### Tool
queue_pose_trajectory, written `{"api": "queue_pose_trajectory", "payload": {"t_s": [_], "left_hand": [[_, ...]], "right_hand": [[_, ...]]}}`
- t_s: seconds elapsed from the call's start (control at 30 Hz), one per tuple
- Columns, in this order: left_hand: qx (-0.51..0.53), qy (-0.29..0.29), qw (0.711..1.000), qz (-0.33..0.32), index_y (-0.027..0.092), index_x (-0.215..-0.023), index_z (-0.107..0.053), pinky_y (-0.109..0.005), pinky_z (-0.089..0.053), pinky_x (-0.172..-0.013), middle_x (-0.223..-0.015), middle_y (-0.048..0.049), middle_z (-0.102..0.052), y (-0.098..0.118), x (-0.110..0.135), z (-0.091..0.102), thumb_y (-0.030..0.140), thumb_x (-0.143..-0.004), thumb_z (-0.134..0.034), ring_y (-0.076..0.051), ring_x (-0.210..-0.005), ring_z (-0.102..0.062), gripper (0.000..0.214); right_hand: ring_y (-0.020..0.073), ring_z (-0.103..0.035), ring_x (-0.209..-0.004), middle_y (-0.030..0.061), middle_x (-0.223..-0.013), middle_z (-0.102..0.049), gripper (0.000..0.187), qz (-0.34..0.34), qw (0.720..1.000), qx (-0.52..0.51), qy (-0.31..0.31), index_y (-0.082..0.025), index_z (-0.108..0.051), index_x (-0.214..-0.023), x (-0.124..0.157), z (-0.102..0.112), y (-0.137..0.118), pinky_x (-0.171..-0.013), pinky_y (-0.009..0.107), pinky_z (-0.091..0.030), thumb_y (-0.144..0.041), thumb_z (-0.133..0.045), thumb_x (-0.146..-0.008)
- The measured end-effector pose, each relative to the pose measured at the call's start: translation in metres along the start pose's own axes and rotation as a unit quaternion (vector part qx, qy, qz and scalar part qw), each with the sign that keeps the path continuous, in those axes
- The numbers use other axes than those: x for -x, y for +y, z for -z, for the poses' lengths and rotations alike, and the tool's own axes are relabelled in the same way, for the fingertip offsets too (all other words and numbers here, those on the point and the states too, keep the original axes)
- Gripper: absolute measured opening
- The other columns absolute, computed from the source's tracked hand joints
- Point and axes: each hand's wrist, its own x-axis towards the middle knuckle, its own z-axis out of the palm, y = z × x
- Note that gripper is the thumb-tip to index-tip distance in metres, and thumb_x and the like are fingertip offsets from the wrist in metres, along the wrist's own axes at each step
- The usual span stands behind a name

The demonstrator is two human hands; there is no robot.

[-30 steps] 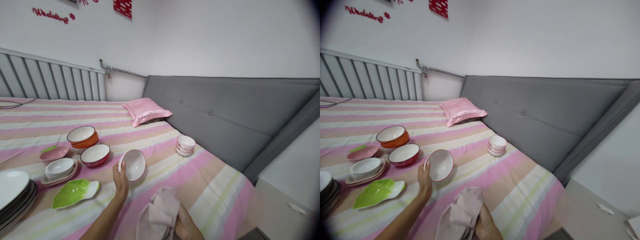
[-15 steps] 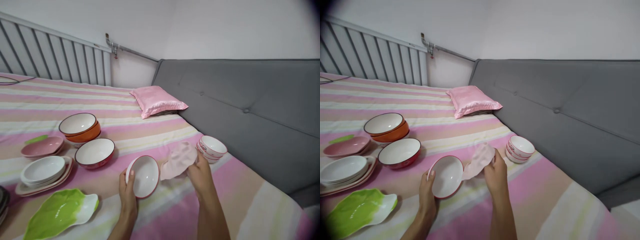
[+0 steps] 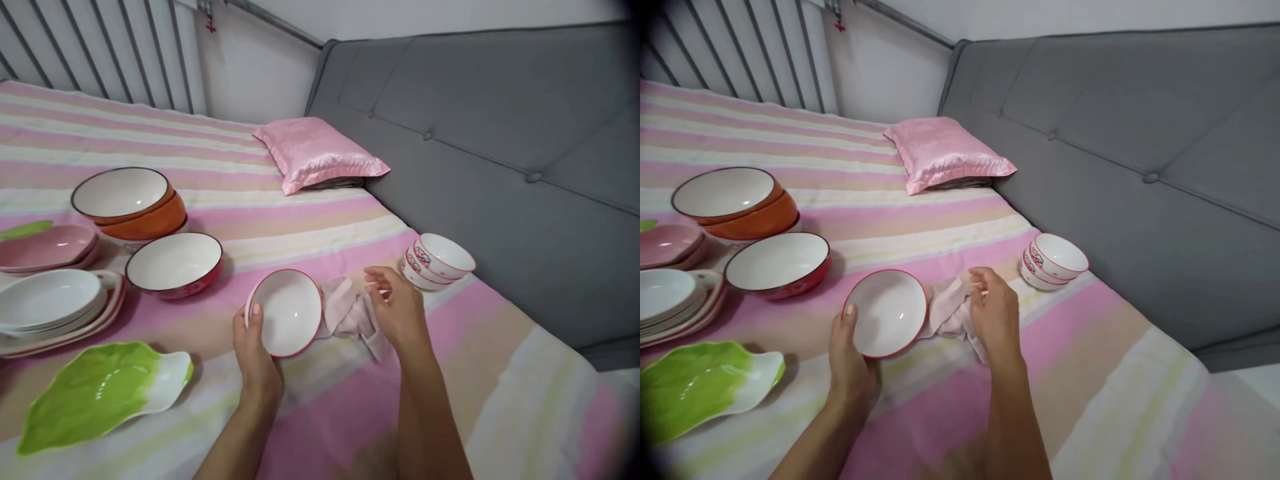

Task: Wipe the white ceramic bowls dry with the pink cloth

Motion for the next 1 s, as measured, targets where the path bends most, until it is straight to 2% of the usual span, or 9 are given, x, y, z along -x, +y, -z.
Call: {"api": "queue_pose_trajectory", "payload": {"t_s": [0.13,0.2,0.27,0.37,0.4,0.53,0.73,0.87,1.0], "left_hand": [[0.042,0.014,0.999,-0.015,0.022,-0.107,-0.060,-0.039,-0.045,-0.090,-0.100,-0.0031,-0.063,-0.001,0.001,-0.002,0.053,-0.078,-0.060,-0.021,-0.098,-0.060,0.042],[0.052,0.012,0.998,-0.023,0.022,-0.106,-0.059,-0.039,-0.045,-0.092,-0.101,-0.0032,-0.063,-0.002,0.001,-0.002,0.054,-0.078,-0.059,-0.022,-0.100,-0.059,0.043],[0.054,0.006,0.998,-0.026,0.023,-0.107,-0.058,-0.039,-0.044,-0.094,-0.102,-0.0034,-0.063,-0.004,0.001,-0.001,0.055,-0.078,-0.059,-0.022,-0.103,-0.059,0.043],[0.050,0.002,0.998,-0.025,0.023,-0.105,-0.058,-0.039,-0.044,-0.094,-0.104,-0.0036,-0.063,-0.004,0.000,-0.001,0.054,-0.077,-0.060,-0.023,-0.104,-0.059,0.043],[0.048,0.003,0.999,-0.024,0.022,-0.105,-0.058,-0.039,-0.044,-0.093,-0.104,-0.0037,-0.063,-0.004,0.001,-0.001,0.054,-0.077,-0.060,-0.023,-0.103,-0.059,0.042],[0.045,0.008,0.999,-0.016,0.022,-0.104,-0.059,-0.039,-0.046,-0.091,-0.103,-0.0041,-0.064,-0.001,0.001,-0.001,0.054,-0.076,-0.061,-0.023,-0.101,-0.060,0.042],[0.036,0.006,0.999,-0.016,0.023,-0.106,-0.059,-0.039,-0.045,-0.092,-0.104,-0.0041,-0.063,-0.001,0.001,0.001,0.054,-0.077,-0.060,-0.023,-0.101,-0.059,0.043],[0.041,0.005,0.999,-0.018,0.022,-0.107,-0.060,-0.040,-0.045,-0.092,-0.103,-0.0042,-0.063,-0.002,0.001,0.001,0.053,-0.077,-0.060,-0.023,-0.101,-0.059,0.043],[0.052,0.006,0.999,-0.014,0.021,-0.106,-0.060,-0.040,-0.046,-0.091,-0.102,-0.0039,-0.063,-0.002,0.002,0.000,0.051,-0.078,-0.061,-0.022,-0.098,-0.060,0.041]], "right_hand": [[0.0155,-0.061,-0.083,0.0020,-0.104,-0.065,0.040,0.071,0.971,-0.012,-0.226,-0.027,-0.063,-0.108,0.012,-0.006,-0.009,-0.069,0.026,-0.045,-0.012,-0.063,-0.070],[0.0170,-0.059,-0.090,0.0025,-0.112,-0.061,0.048,0.089,0.955,0.054,-0.278,-0.027,-0.063,-0.110,0.015,-0.017,-0.010,-0.073,0.027,-0.043,-0.011,-0.070,-0.065],[0.0185,-0.057,-0.094,0.0031,-0.114,-0.060,0.043,0.094,0.948,0.119,-0.280,-0.027,-0.065,-0.106,0.014,-0.028,-0.009,-0.075,0.028,-0.041,-0.013,-0.072,-0.065],[0.0193,-0.057,-0.087,0.0044,-0.100,-0.062,0.012,0.092,0.954,0.161,-0.236,-0.023,-0.068,-0.087,0.011,-0.040,-0.005,-0.068,0.027,-0.037,-0.027,-0.068,-0.075],[0.0187,-0.057,-0.083,0.0044,-0.093,-0.062,0.011,0.091,0.959,0.155,-0.220,-0.022,-0.068,-0.079,0.009,-0.041,-0.004,-0.065,0.027,-0.036,-0.033,-0.064,-0.079],[0.0155,-0.052,-0.069,0.0022,-0.071,-0.057,0.033,0.088,0.986,0.075,-0.119,-0.019,-0.057,-0.059,0.000,-0.033,0.002,-0.060,0.025,-0.033,-0.037,-0.050,-0.087],[0.0119,-0.041,-0.058,-0.0026,-0.059,-0.044,0.041,0.047,0.994,-0.025,0.099,-0.019,-0.041,-0.053,-0.007,-0.013,0.008,-0.058,0.025,-0.031,-0.042,-0.048,-0.086],[0.0092,-0.032,-0.052,-0.0067,-0.050,-0.031,0.042,-0.036,0.972,-0.185,0.139,-0.020,-0.039,-0.052,-0.006,-0.012,0.006,-0.049,0.023,-0.027,-0.044,-0.057,-0.080],[0.0119,-0.049,-0.059,-0.0035,-0.061,-0.048,0.027,-0.086,0.907,-0.368,0.183,-0.017,-0.056,-0.066,-0.003,-0.006,-0.006,-0.054,0.023,-0.041,-0.041,-0.064,-0.076]]}}
